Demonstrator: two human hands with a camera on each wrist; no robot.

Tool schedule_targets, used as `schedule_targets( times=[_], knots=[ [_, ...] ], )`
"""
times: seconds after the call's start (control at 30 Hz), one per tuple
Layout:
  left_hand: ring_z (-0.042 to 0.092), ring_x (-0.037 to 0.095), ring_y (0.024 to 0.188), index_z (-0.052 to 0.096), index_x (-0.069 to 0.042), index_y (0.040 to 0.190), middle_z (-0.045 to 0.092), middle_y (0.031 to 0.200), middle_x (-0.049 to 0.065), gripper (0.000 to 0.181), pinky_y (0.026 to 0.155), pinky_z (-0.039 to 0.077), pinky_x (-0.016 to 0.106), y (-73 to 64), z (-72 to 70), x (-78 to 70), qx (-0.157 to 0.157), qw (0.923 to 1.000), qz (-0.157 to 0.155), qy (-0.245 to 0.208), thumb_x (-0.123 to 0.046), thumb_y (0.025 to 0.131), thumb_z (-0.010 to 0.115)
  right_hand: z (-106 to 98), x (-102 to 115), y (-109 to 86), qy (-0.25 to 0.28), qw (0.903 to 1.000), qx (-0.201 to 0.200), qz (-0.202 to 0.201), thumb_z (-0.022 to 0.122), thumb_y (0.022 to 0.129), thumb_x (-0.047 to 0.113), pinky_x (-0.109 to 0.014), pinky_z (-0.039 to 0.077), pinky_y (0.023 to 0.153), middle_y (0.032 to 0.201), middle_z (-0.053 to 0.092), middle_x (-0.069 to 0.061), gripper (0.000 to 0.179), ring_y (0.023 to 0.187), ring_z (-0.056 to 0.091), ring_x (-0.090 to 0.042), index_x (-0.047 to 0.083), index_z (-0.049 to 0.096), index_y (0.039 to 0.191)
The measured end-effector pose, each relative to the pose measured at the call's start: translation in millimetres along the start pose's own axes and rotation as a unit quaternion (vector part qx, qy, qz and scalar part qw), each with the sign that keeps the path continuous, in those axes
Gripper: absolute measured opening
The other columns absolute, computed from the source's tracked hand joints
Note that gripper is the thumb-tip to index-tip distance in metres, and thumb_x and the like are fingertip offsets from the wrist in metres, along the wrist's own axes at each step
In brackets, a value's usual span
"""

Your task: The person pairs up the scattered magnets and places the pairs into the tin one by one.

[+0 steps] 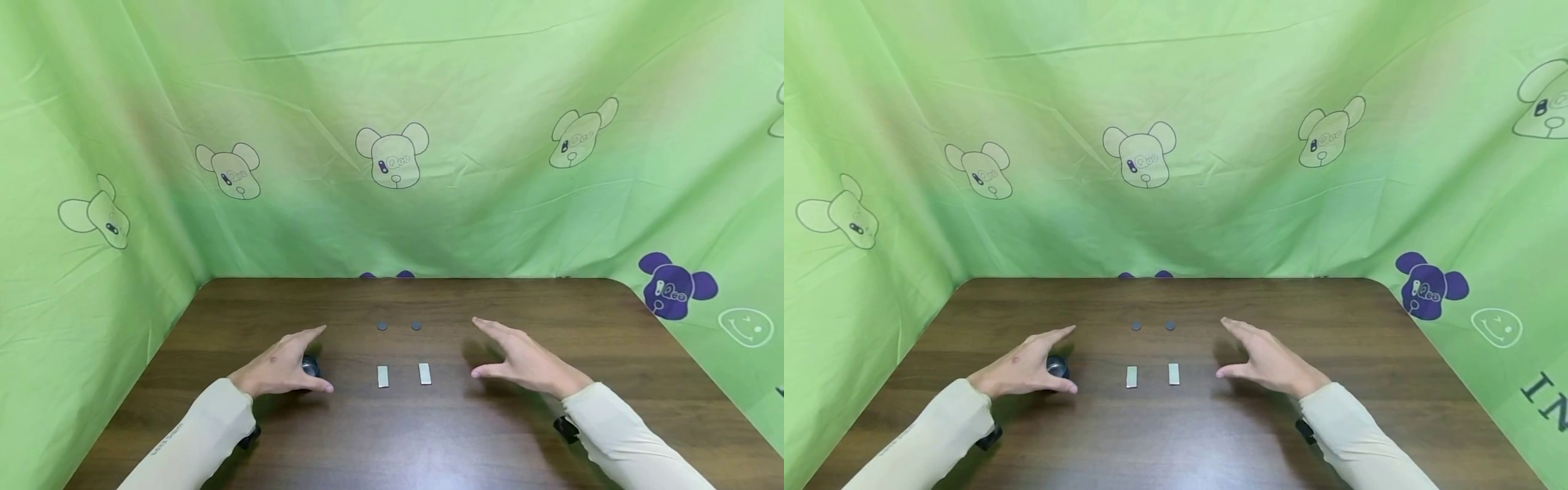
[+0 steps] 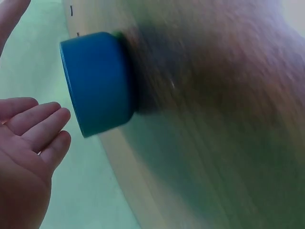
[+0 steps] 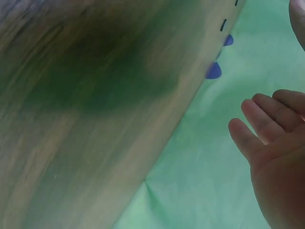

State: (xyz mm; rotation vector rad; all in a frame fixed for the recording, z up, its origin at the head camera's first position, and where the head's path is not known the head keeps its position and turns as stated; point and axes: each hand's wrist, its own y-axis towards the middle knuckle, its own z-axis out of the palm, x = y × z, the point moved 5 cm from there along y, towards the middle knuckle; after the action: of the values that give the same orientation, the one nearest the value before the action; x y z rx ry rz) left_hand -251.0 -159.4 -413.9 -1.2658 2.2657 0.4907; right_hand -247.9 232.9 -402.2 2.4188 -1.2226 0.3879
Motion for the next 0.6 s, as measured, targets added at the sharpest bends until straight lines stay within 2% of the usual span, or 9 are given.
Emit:
schedule_targets(
  times=[0.27, 0.6],
  knots=[
    [0.043, 0.034, 0.137, 0.04, 0.007, 0.147, 0.046, 0.149, 0.02, 0.103, 0.11, 0.038, 0.051, 7.7, 7.9, -6.7, 0.008, 0.9997, 0.011, -0.02, -0.041, 0.072, 0.09, 5, 6, 4.7, 0.012, 0.9998, 0.0, -0.012, 0.083, 0.08, 0.039, -0.056, 0.04, 0.105, 0.141, 0.049, -0.031, 0.09, 0.128, 0.049, -0.045, -0.014, 0.045, 0.14],
    [0.044, 0.034, 0.136, 0.043, 0.008, 0.145, 0.048, 0.147, 0.02, 0.101, 0.11, 0.037, 0.05, 15.6, 13.4, -8.6, 0.001, 0.9995, 0.01, -0.031, -0.04, 0.07, 0.091, 14, 13, 11.1, 0.031, 0.9993, 0.014, -0.015, 0.083, 0.081, 0.035, -0.056, 0.04, 0.104, 0.14, 0.051, -0.029, 0.083, 0.128, 0.049, -0.046, -0.013, 0.047, 0.139]
  ],
)
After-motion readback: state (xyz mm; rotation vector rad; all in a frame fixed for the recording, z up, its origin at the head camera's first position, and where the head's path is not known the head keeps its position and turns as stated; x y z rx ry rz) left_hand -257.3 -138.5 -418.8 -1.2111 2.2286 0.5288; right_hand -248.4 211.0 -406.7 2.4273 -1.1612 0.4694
